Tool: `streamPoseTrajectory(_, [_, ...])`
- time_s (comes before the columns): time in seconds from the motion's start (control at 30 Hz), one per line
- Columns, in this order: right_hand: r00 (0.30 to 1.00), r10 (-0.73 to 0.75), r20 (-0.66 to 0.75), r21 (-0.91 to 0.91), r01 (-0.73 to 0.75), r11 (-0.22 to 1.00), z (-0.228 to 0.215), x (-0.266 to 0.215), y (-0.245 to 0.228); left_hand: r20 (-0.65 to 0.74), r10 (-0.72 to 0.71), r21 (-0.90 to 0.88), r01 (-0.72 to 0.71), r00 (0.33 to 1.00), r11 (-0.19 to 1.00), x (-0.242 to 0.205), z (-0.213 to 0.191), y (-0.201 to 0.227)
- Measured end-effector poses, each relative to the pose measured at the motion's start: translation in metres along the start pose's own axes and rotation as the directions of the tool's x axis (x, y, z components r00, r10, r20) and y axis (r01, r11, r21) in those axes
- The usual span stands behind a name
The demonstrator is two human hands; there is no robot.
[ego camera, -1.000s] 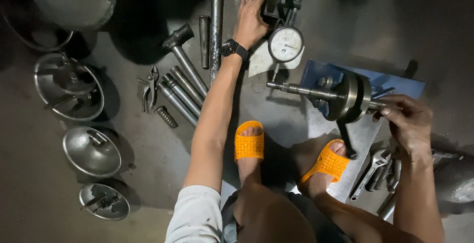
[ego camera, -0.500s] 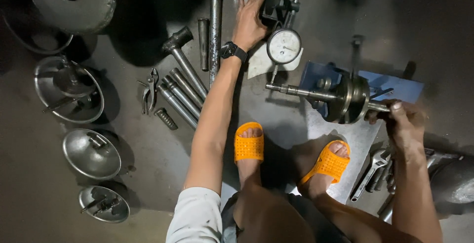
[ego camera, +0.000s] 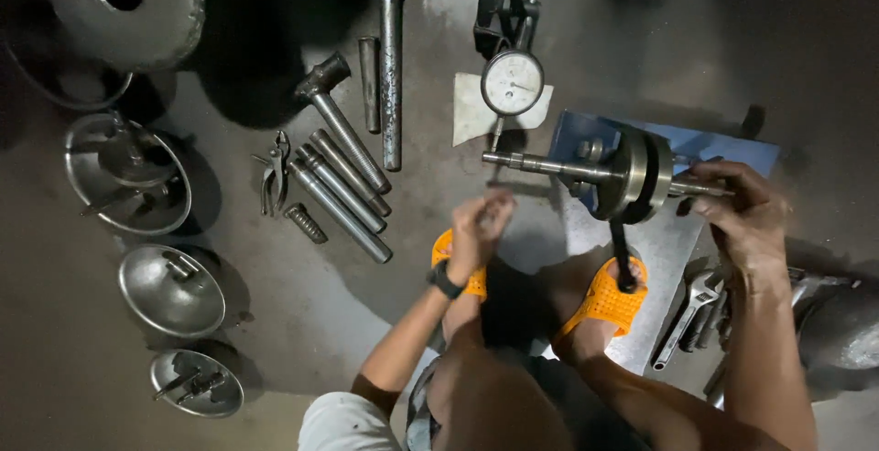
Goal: The person assembles a metal shaft with a central cylindrical component, repeatedly picking up and placing down the parts. They use a hammer to tap the assembly and a dial indicator to measure the shaft while it is held in a vise.
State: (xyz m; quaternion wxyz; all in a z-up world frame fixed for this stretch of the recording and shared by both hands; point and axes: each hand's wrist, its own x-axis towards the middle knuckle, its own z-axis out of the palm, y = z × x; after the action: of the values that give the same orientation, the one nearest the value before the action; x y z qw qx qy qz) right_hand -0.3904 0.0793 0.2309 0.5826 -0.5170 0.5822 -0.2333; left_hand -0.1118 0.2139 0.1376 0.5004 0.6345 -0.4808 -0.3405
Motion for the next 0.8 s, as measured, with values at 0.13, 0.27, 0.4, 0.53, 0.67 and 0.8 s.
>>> streamPoseTrajectory(0.13, [0.999,0.032,0.022,0.096,-0.034,0.995,0.013,-0.002,-0.026,0.225,-0.338,-0.319,0.397,0.914,0.861,-0.033,0.001,0.029])
streamPoseTrajectory(0.27, [0.999,0.034,0.004,0.2,-0.034,0.979,0.006,0.001,-0.006,0.342,-0.395,-0.355,0.506,0.853,0.786,-0.051,0.006,0.023])
streamPoseTrajectory(0.4, [0.79,0.524,-0.319,0.002,-0.552,0.834,-0.014,-0.002,0.039,0.296,-0.287,-0.397,0.39,0.911,0.831,-0.063,0.009,0.008])
streamPoseTrajectory(0.53, [0.984,0.129,-0.123,-0.127,-0.144,0.981,-0.002,-0.003,0.008,0.327,-0.36,-0.269,0.451,0.874,0.851,-0.049,0.005,0.021])
streamPoseTrajectory(0.67, [1.0,0.011,0.008,-0.072,-0.01,0.997,0.001,-0.002,-0.004,0.334,-0.358,-0.277,0.453,0.872,0.847,-0.052,0.01,0.017])
streamPoseTrajectory(0.8, [1.0,-0.015,0.026,-0.256,0.021,0.966,-0.007,0.001,0.005,0.051,-0.397,0.338,0.358,0.916,0.87,-0.087,0.019,-0.025])
